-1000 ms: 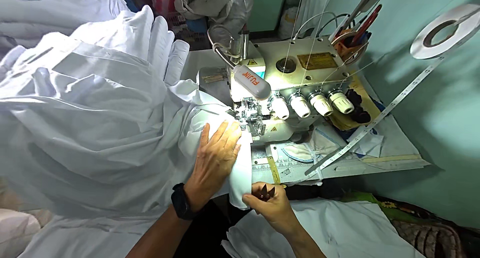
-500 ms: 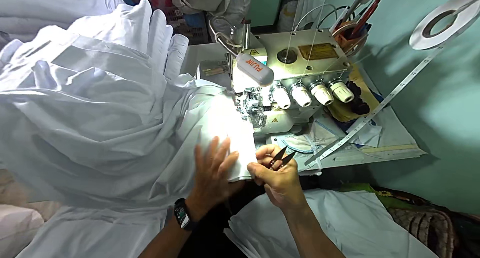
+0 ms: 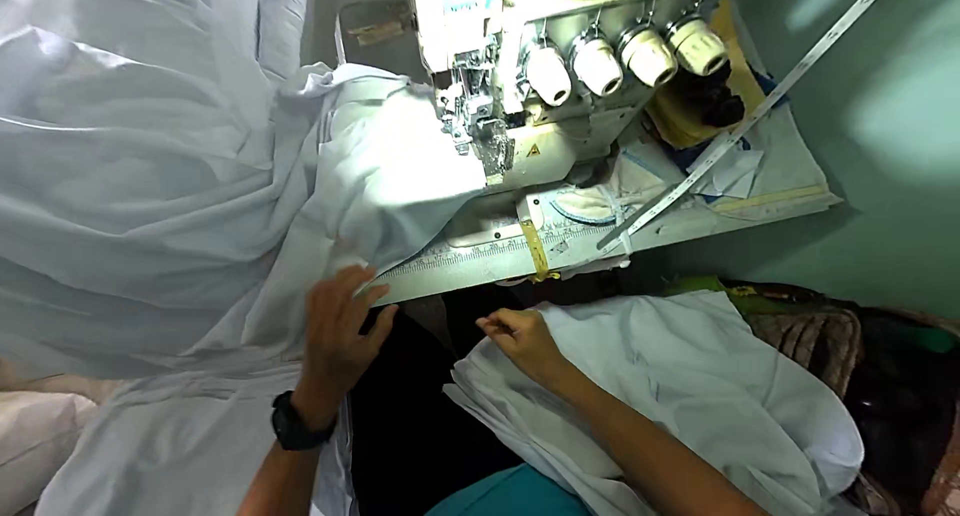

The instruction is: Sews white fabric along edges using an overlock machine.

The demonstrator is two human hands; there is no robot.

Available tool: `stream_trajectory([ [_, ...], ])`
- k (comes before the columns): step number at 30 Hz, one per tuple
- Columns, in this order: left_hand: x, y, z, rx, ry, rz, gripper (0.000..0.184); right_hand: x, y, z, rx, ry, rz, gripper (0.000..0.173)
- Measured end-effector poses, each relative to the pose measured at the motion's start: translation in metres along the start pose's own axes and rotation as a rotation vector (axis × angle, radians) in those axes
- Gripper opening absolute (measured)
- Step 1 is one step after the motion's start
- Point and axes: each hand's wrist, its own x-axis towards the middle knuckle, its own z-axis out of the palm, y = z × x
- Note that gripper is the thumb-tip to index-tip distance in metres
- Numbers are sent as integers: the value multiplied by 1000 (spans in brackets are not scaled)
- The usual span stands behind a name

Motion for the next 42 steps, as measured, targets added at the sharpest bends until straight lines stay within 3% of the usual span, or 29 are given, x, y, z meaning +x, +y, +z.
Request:
stream_trajectory([
  [3,-4,32,31,-273,17,-69,20,-2,19,-3,-198,117,155,32],
  [5,1,44,47,-413,-11,-74,18,8,27,5,-144,251,166,35],
  [8,14,51,58,-513,-65,-118,17,19,13,14,462,333,350,18],
  [10,21,53,62,-558,-117,-151,15,21,-2,11,810,306,548,28],
  [14,37,57,60,-648,-357,-223,13,17,-24,-5,1086,184,689,29],
  [18,39,56,52,-644,-581,-341,11,16,-34,-7,1012,107,645,29],
  [23,2,32,31,-550,-615,-488,12,11,-26,-2,792,-151,563,20],
  [27,-22,8,12,-319,-831,-794,15,10,-18,-1,668,-352,584,19],
  [29,-28,5,5,-348,-832,-917,15,9,-17,0,597,-408,572,25],
  [32,-22,18,0,-694,-628,-859,16,6,-20,3,555,-459,513,38],
  [34,-6,27,-2,-839,-560,-766,18,3,-25,5,639,-430,494,33],
  [39,24,22,4,-937,-641,-491,27,-6,-39,-8,997,-426,646,14],
  [42,36,21,8,-932,-741,-434,31,-9,-48,-9,1108,-368,712,12],
])
